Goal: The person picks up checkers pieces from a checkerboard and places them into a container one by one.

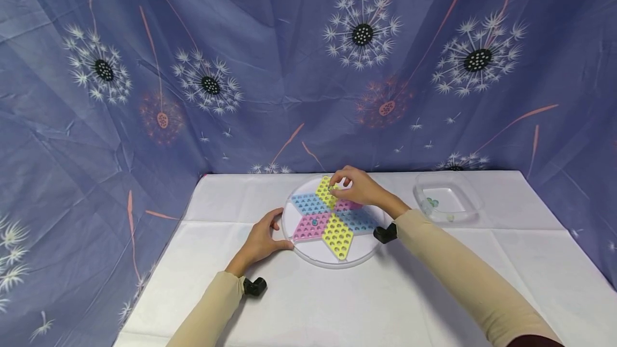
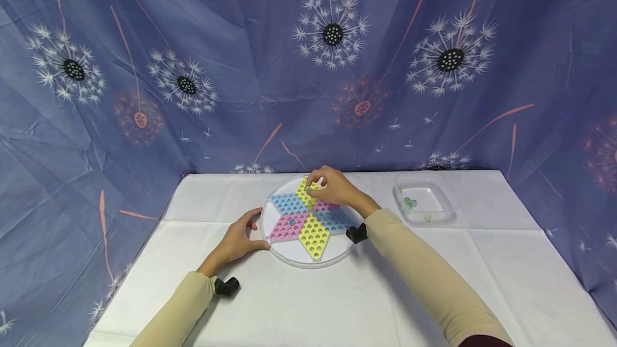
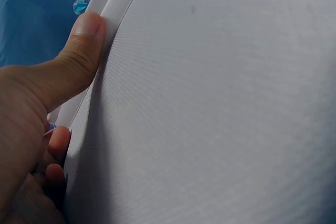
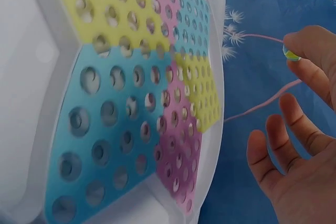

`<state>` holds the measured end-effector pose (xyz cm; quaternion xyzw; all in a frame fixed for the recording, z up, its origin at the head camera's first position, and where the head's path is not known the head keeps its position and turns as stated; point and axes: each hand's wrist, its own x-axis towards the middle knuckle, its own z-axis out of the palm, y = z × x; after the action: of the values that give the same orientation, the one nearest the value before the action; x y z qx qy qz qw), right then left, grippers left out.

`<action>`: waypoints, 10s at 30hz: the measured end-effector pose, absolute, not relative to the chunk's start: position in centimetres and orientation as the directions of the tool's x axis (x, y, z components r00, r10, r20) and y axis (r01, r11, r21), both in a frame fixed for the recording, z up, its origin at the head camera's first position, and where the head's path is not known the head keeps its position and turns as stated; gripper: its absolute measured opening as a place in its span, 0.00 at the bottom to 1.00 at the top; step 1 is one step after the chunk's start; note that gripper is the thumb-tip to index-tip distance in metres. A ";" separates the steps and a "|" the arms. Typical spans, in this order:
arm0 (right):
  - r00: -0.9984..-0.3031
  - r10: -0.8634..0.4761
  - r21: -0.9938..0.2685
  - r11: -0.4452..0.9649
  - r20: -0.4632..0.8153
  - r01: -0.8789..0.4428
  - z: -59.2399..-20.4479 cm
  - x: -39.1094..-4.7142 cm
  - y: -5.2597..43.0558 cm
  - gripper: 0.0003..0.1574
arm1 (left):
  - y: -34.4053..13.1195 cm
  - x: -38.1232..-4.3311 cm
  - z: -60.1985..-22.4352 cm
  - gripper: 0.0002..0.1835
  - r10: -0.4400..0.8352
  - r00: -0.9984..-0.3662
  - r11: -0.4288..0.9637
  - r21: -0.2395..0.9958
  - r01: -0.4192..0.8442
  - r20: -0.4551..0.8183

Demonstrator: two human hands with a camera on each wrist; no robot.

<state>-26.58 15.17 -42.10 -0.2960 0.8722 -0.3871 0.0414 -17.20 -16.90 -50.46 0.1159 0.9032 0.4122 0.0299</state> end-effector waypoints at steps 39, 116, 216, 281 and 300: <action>-0.953 -0.274 -0.672 0.683 0.127 -0.286 -41.8 -25.5 29.7 0.18 | -16.8 -17.0 -50.6 0.57 0.230 -0.972 0.634 0.749 0.192 0.054; -0.990 -0.142 -0.659 0.744 0.003 -0.109 -44.6 -25.4 37.5 0.36 | -16.8 -17.1 -50.5 0.57 0.223 -0.974 0.633 0.754 0.177 0.041; -0.800 -0.581 -0.772 0.435 0.154 -0.464 -45.0 -24.5 12.7 0.26 | -17.0 -17.6 -50.7 0.58 0.234 -0.970 0.647 0.734 0.207 0.067; -0.748 -0.663 -0.701 0.546 -0.026 -0.459 -46.8 -24.2 10.5 0.06 | -16.6 -17.4 -50.3 0.57 0.216 -0.974 0.642 0.743 0.190 0.062; -0.740 -0.671 -0.693 0.555 -0.045 -0.461 -46.5 -24.3 10.6 0.05 | -16.8 -17.4 -50.7 0.58 0.220 -0.974 0.645 0.742 0.182 0.048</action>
<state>-24.31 10.57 -46.55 -0.3261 0.8681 -0.3410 0.1542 -17.37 -16.76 -50.74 0.1107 0.9067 0.4063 0.0232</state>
